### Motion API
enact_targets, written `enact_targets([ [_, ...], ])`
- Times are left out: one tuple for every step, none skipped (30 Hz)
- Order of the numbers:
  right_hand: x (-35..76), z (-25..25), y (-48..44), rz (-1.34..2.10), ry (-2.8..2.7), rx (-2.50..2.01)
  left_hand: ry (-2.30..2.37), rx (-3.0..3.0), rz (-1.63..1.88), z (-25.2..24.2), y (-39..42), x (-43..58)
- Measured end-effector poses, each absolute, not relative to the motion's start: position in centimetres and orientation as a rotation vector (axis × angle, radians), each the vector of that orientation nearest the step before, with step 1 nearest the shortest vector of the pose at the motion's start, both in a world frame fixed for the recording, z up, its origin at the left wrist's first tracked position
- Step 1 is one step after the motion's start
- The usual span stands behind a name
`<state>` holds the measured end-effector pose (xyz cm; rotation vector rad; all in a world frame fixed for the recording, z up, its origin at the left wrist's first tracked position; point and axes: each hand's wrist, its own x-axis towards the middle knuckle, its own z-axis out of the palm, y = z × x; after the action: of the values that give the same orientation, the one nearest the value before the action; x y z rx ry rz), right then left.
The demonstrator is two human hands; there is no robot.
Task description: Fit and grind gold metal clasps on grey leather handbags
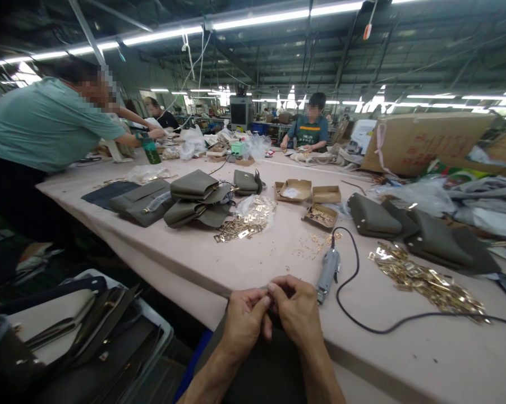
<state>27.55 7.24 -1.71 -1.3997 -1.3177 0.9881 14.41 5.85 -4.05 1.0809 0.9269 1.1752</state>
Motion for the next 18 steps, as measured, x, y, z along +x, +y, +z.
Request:
enact_targets([
  [27.5,-1.7,7.5,0.989,-1.307,-1.422,0.913,1.054,1.164,-4.0,6.0,14.4],
  [27.6,-1.7,7.8,1.0,-1.288,-1.438,0.902,1.028,1.16,-3.9,6.1,14.4],
  [27.6,-1.6,8.1,1.02,-1.268,-1.442,0.894,1.008,1.164,-3.9,6.2,14.4],
  [27.7,-1.6,8.4,1.047,-1.263,-1.434,0.893,0.988,1.176,-3.9,6.4,14.4],
  [27.8,-1.5,8.6,1.081,-1.279,-1.42,0.898,0.967,1.193,-4.0,6.5,14.5],
  [27.8,-1.5,8.7,1.113,-1.313,-1.401,0.907,0.939,1.209,-4.0,6.6,14.5],
  [27.9,-1.4,8.9,1.13,-1.356,-1.389,0.92,0.911,1.221,-4.2,6.7,14.6],
  [27.9,-1.4,9.0,1.124,-1.394,-1.388,0.933,0.886,1.228,-4.3,6.7,14.7],
  [27.8,-1.4,9.1,1.101,-1.416,-1.401,0.942,0.866,1.231,-4.4,6.8,14.7],
  [27.8,-1.6,9.1,1.075,-1.413,-1.422,0.941,0.851,1.229,-4.5,6.8,14.7],
  [27.7,-1.8,9.2,1.056,-1.39,-1.442,0.926,0.845,1.223,-4.5,6.9,14.7],
  [27.6,-2.0,9.2,1.05,-1.363,-1.458,0.906,0.841,1.216,-4.5,6.9,14.6],
  [27.6,-2.3,9.2,1.055,-1.339,-1.472,0.888,0.838,1.212,-4.5,6.9,14.4],
  [27.5,-2.6,9.3,1.075,-1.323,-1.478,0.879,0.833,1.209,-4.4,6.9,14.2],
  [27.6,-2.8,9.4,1.106,-1.317,-1.48,0.882,0.828,1.209,-4.4,6.9,14.0],
  [27.7,-2.9,9.7,1.139,-1.328,-1.486,0.898,0.818,1.21,-4.4,7.0,13.9],
  [27.9,-2.9,10.0,1.166,-1.363,-1.501,0.919,0.8,1.209,-4.5,7.0,13.8],
  [28.0,-2.9,10.7,1.171,-1.421,-1.527,0.936,0.778,1.201,-4.7,7.0,13.9],
])
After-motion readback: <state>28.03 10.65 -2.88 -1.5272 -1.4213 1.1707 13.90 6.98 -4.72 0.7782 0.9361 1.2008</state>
